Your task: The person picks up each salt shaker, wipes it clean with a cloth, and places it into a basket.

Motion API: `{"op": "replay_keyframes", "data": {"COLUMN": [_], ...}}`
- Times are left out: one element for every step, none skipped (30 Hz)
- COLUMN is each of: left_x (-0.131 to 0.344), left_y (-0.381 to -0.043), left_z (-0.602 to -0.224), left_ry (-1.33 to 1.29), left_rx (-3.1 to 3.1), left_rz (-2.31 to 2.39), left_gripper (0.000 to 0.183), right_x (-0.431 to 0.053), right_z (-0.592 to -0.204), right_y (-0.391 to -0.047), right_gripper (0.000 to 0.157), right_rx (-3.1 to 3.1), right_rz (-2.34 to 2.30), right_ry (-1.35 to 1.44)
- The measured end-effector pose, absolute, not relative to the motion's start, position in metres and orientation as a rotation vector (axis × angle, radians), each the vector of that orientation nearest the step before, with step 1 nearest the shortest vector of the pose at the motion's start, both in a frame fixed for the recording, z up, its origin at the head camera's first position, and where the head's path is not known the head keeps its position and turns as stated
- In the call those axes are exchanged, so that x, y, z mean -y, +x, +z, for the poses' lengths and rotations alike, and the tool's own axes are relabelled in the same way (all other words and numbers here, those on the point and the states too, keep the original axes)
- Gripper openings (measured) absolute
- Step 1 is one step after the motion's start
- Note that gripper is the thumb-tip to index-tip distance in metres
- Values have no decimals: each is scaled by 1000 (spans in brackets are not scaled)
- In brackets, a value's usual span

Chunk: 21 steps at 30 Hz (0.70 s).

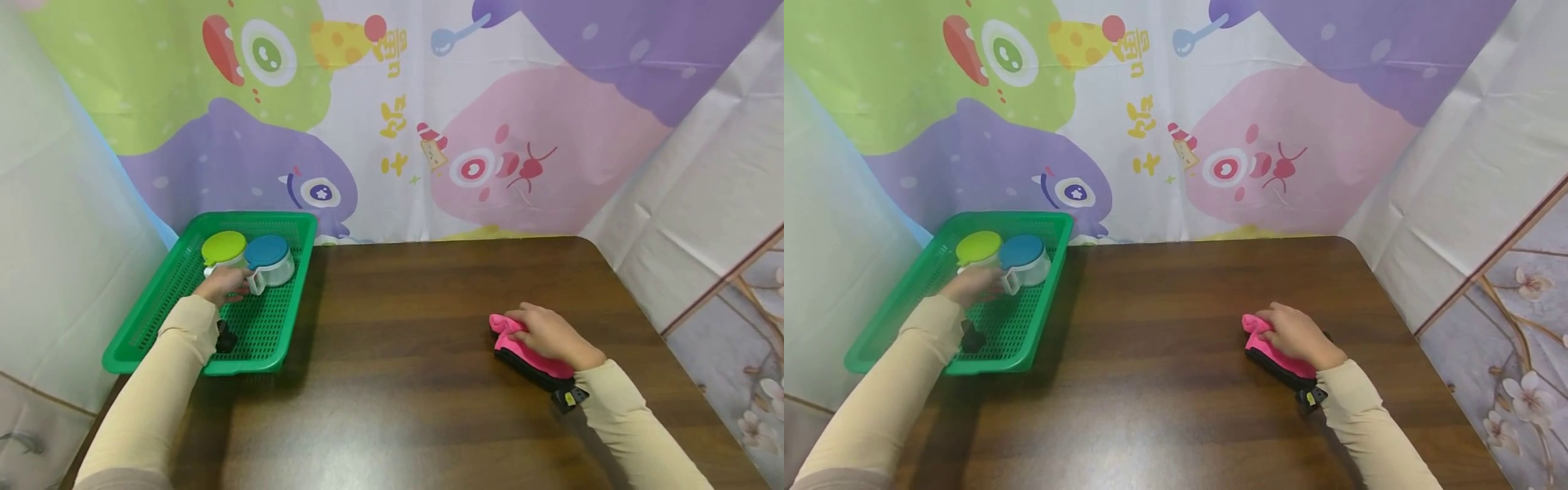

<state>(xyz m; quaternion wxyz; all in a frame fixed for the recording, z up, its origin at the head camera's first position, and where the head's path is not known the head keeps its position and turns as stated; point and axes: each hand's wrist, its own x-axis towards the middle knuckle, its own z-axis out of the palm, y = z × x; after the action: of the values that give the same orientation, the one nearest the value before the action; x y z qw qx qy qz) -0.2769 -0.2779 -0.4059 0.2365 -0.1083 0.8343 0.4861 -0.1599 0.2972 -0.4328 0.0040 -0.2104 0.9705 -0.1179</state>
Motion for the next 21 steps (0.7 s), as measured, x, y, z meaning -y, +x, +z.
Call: {"op": "replay_keyframes", "data": {"left_x": [278, 278, 277, 277, 276, 276, 275, 275, 275, 275, 275, 275, 276, 276, 277, 277, 277, 278, 278, 278, 278], "left_y": [-277, -278, -278, -278, -277, -277, -276, -275, -275, -274, -274, -273, -273, -273, -273, -273, -273, -273, -273, -273, -273], "left_z": [-405, -404, -404, -403, -402, -402, -401, -401, -401, -401, -401, -401, -401, -402, -402, -402, -402, -403, -403, -403, -404], "left_ry": [-300, -305, -305, -303, -301, -294, -288, -284, -280, -276, -274, -270, -266, -262, -259, -252, -247, -240, -234, -232, -229], "left_rx": [-2289, -2292, -2297, -2304, -2310, -2316, -2321, -2325, -2327, -2327, -2326, -2325, -2324, -2324, -2322, -2320, -2319, -2317, -2316, -2312, -2307], "left_rz": [1334, 1336, 1338, 1337, 1336, 1331, 1326, 1322, 1320, 1318, 1319, 1322, 1325, 1327, 1330, 1330, 1331, 1329, 1328, 1329, 1332], "left_gripper": [34, 31, 30, 29, 29, 29, 31, 33, 36, 39, 42, 45, 49, 52, 54, 57, 58, 60, 61, 62, 62], "right_x": [-297, -296, -295, -294, -293, -292, -292, -291, -290, -290, -290, -290, -290, -290, -291, -292, -293, -294, -296, -298, -300], "right_z": [-435, -437, -438, -440, -441, -442, -444, -444, -445, -446, -445, -445, -444, -442, -441, -439, -437, -435, -433, -430, -428], "right_y": [-160, -161, -161, -162, -162, -163, -163, -164, -164, -164, -164, -164, -164, -163, -163, -163, -162, -162, -161, -160, -159], "right_gripper": [33, 33, 34, 34, 36, 37, 38, 39, 40, 41, 42, 43, 43, 44, 44, 44, 43, 42, 40, 39, 37], "right_rx": [-3041, -3043, -3043, -3040, -3031, -3018, -3003, -2990, -2978, -2965, -2954, -2950, -2953, -2957, -2958, -2960, -2961, -2963, -2960, -2953, -2941], "right_rz": [-370, -374, -376, -379, -387, -392, -393, -392, -390, -393, -402, -406, -414, -428, -446, -466, -483, -493, -506, -518, -522], "right_ry": [-653, -649, -641, -632, -618, -594, -575, -555, -536, -520, -503, -491, -491, -492, -495, -500, -511, -520, -529, -524, -514]}}
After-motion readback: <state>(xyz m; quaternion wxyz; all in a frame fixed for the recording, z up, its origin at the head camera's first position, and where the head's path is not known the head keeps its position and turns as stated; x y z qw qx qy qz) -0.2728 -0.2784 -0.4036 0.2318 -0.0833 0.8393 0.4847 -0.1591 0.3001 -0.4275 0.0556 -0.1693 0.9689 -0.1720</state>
